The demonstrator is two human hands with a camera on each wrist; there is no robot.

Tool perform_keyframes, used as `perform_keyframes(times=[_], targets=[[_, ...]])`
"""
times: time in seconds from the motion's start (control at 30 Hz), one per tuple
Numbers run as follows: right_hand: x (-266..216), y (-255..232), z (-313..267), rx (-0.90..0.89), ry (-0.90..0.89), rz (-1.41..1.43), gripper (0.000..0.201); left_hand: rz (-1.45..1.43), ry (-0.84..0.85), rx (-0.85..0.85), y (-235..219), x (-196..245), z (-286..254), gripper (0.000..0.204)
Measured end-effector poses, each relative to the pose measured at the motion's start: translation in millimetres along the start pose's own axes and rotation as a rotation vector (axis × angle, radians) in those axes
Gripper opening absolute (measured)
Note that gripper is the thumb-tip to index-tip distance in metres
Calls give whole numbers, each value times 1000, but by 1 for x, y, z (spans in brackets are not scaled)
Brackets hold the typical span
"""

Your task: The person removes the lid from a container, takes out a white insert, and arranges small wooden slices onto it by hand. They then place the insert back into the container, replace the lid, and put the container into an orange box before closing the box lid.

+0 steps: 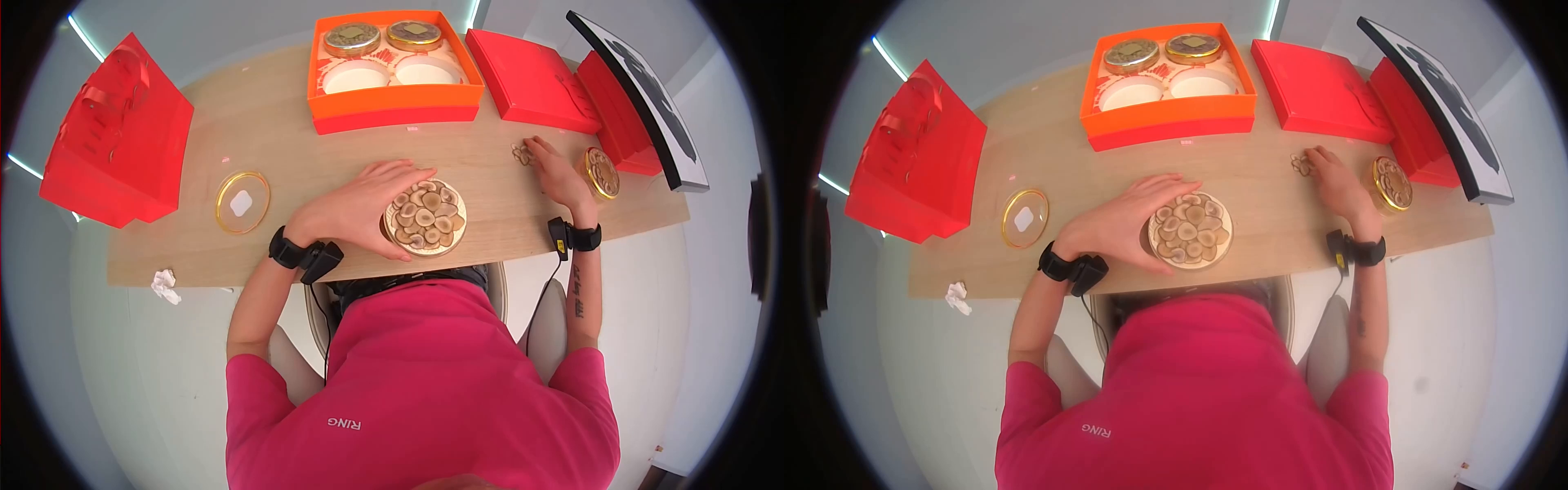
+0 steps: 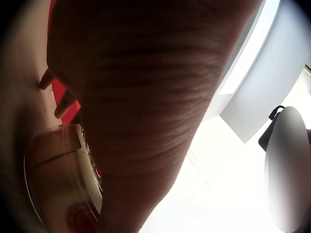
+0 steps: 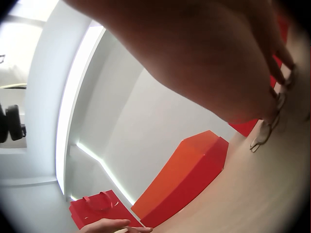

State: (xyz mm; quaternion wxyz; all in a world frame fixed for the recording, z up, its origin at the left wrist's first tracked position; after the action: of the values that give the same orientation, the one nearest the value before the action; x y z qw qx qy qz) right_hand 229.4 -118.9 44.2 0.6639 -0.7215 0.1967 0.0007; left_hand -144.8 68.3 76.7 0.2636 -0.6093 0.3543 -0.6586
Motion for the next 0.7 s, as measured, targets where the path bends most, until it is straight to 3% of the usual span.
perform_keyframes(times=[0.2,0.3,0.4,0.5,0.6,0.7], targets=[[-58,-11,-27,-181,-70,108,53,-4,-6,1,-2,2,-1,126],[-96,-31,-40,-374,-86,174,53,-4,-13,-2,-2,2,-1,126],[-65,-31,-50,52,-270,-10,51,3,-4,2,-2,3,0,126],[-37,-42,-56,68,28,-76,48,4,8,6,-2,3,-1,126],[-27,-40,-60,-140,318,-168,45,1,0,-3,-1,2,0,125],[-42,-33,-61,-114,109,-114,40,-12,2,-1,0,2,-1,126]])
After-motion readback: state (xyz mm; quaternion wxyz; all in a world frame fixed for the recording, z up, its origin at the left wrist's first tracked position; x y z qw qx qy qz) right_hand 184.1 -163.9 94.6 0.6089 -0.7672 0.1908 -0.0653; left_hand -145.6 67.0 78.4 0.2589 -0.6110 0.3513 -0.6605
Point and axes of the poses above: each hand's wrist, its own z-axis towards the middle knuckle, its own y-axis out of the palm, x = y × z, the point moved 4 cm from there along z, towards the middle knuckle, and after that the axes turned 12 degrees about -x, right-handed, at the moved point
